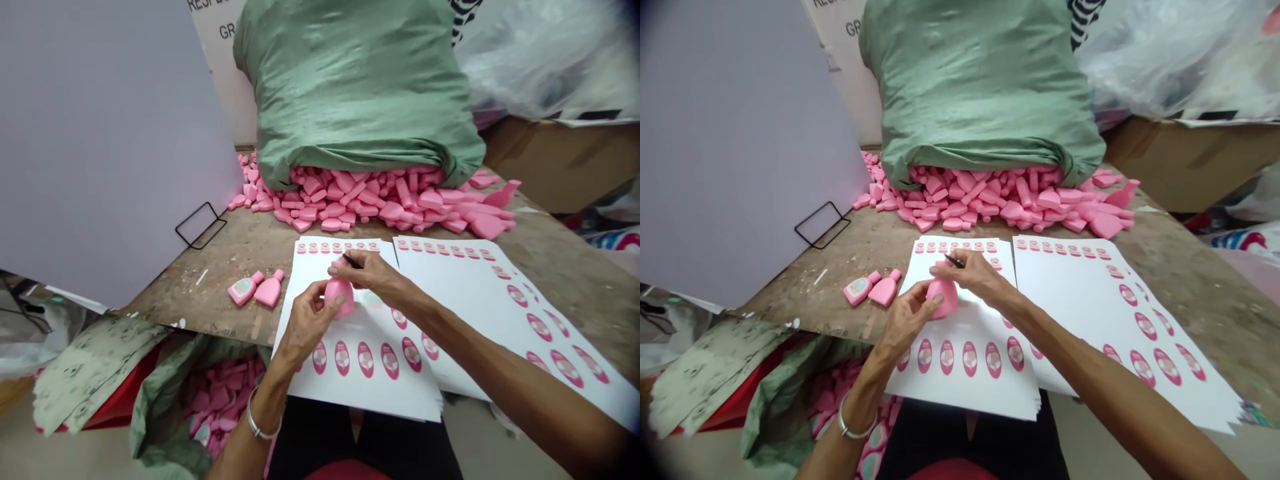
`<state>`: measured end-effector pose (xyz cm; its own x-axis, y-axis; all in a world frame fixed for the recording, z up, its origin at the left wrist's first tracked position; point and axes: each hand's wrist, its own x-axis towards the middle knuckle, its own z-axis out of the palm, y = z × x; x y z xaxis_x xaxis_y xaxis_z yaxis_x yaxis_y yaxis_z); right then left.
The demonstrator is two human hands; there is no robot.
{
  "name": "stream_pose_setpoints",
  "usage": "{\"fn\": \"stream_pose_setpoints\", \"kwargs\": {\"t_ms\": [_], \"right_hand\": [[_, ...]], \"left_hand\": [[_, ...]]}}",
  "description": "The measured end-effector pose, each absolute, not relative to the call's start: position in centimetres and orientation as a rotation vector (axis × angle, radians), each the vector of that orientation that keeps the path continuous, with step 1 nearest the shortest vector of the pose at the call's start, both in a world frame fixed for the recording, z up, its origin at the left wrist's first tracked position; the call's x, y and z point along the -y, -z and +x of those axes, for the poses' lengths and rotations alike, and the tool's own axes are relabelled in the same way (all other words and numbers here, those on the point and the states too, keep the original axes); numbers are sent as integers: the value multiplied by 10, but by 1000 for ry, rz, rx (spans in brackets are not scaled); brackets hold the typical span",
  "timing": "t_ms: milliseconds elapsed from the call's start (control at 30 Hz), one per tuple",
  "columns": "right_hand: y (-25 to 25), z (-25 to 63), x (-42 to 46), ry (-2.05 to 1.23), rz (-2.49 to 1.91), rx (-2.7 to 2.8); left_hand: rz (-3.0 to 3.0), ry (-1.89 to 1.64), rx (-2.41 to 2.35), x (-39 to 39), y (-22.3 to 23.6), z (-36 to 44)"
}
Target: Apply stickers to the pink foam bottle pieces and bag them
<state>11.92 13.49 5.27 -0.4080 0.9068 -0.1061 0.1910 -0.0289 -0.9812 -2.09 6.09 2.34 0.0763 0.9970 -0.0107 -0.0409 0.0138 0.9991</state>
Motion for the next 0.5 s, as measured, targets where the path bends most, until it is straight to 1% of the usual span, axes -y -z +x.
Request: {"fn": "stream_pose_setpoints", "kwargs": {"t_ms": [67, 133, 167, 267, 333, 400, 500], "right_hand": [[-47, 125, -128, -1563, -1147, 1644], [-40, 132, -123, -1473, -1169, 1716], [-34, 137, -120, -1340, -1212, 1767], [-13, 157, -116, -740, -1407, 1937], [3, 168, -114, -402, -1469, 2092], [15, 174, -112, -191, -1458, 2223], [26, 175, -108, -57, -1431, 2271]], "left_hand": [[1224, -1118, -1148, -53, -29, -18], [1186, -1122, -1241, -47, -31, -15], [1143, -1131, -1283, -45, -30, -14], [1005, -1149, -1298, -44, -22, -11], [944, -1117, -1252, -47, -15, -8], [913, -1090, -1224, -51, -9, -4], [915, -1096, -1256, -54, -1, 0]]}}
